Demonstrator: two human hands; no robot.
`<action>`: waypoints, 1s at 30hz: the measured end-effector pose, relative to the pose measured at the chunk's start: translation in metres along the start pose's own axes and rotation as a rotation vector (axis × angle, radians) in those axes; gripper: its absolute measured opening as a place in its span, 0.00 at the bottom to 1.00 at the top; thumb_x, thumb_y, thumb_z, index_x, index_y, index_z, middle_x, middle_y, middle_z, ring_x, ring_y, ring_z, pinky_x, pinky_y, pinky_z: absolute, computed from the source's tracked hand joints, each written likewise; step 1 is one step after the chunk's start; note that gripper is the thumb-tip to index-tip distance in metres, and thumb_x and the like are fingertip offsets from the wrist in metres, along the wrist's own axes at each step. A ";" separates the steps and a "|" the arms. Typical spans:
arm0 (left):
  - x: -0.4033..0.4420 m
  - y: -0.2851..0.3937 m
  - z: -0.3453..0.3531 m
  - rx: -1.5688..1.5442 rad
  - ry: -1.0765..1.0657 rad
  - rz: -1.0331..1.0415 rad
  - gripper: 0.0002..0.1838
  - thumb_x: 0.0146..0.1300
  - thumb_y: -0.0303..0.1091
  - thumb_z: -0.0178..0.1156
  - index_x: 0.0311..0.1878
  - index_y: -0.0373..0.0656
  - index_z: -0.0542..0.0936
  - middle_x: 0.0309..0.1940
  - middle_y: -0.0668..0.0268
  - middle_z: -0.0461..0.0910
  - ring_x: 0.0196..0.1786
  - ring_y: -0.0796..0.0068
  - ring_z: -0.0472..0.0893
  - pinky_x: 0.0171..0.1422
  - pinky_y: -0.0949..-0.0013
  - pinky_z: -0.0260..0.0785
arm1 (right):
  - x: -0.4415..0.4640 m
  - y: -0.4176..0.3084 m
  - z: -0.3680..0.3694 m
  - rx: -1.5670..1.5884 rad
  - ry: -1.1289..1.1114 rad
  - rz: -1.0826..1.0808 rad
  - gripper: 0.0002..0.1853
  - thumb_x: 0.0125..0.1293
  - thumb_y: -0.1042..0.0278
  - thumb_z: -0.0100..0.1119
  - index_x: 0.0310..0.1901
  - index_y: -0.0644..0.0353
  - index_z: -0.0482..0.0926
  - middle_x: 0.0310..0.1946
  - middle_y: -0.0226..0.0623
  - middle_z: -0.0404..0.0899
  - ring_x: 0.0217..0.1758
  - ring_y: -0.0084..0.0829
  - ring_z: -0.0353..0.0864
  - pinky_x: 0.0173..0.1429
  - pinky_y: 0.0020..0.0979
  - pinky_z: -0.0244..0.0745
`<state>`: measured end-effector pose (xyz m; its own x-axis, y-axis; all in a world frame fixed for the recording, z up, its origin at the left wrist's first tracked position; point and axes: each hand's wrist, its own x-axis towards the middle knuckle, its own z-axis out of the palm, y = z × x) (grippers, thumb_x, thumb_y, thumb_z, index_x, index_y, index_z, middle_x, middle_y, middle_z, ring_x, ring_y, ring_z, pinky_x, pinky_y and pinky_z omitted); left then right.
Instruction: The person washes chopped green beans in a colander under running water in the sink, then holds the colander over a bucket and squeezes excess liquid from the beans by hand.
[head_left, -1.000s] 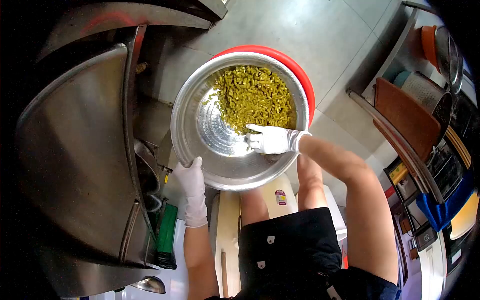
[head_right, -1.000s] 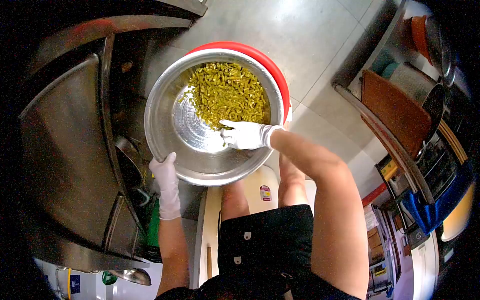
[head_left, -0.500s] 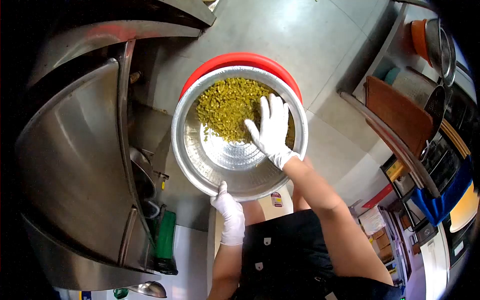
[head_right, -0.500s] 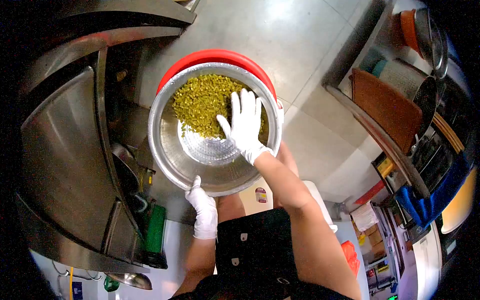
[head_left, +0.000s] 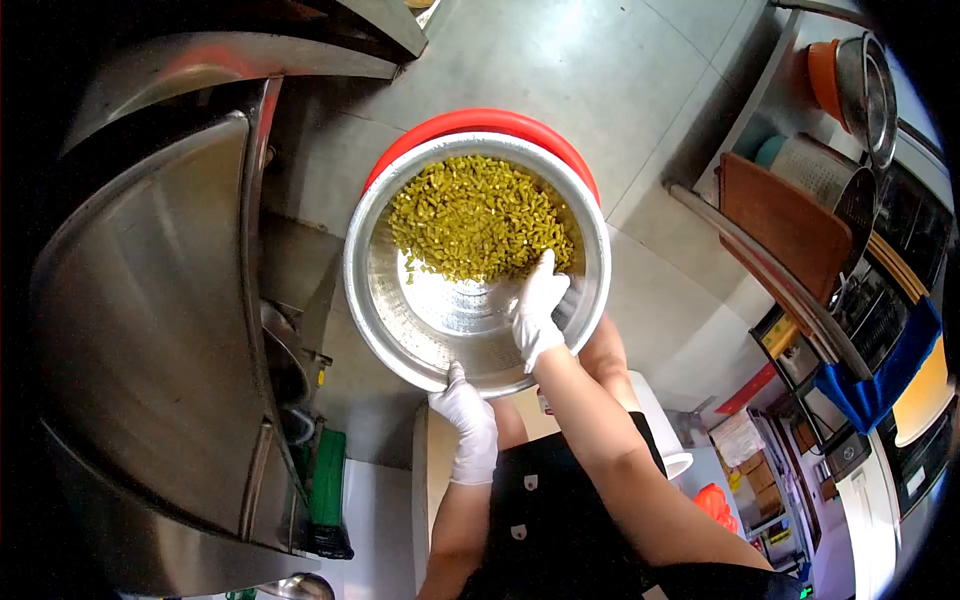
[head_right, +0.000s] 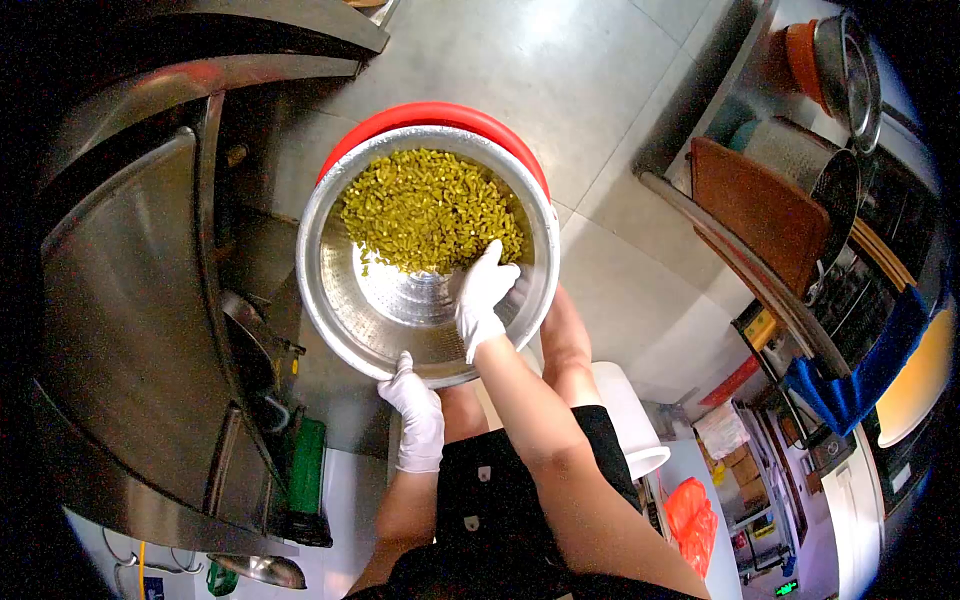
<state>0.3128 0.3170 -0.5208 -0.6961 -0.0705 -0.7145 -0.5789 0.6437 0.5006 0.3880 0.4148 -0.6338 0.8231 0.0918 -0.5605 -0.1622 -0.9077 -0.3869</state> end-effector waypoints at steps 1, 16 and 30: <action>-0.003 0.002 0.002 -0.007 0.005 0.001 0.15 0.60 0.18 0.56 0.51 0.25 0.73 0.48 0.54 0.77 0.45 0.67 0.77 0.51 0.67 0.70 | 0.003 0.008 0.006 -0.154 0.027 -0.119 0.31 0.65 0.50 0.54 0.52 0.78 0.67 0.48 0.62 0.73 0.50 0.52 0.74 0.56 0.40 0.68; -0.011 0.029 0.004 0.066 0.021 -0.041 0.15 0.59 0.20 0.58 0.49 0.25 0.74 0.48 0.53 0.77 0.43 0.65 0.78 0.50 0.63 0.71 | -0.004 -0.062 -0.046 -0.691 -0.495 -1.475 0.33 0.57 0.53 0.60 0.60 0.64 0.65 0.56 0.57 0.64 0.61 0.54 0.62 0.66 0.55 0.51; -0.011 0.026 0.001 0.041 0.002 -0.054 0.20 0.54 0.14 0.55 0.53 0.24 0.70 0.50 0.51 0.74 0.46 0.63 0.77 0.52 0.64 0.70 | 0.049 -0.043 0.018 -0.868 -0.628 -1.810 0.25 0.59 0.49 0.51 0.53 0.56 0.75 0.56 0.50 0.69 0.60 0.50 0.66 0.61 0.61 0.56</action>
<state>0.3062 0.3353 -0.5010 -0.6652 -0.1076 -0.7388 -0.5978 0.6696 0.4407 0.4258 0.4657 -0.6577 -0.5478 0.8059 -0.2246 0.8063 0.4368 -0.3989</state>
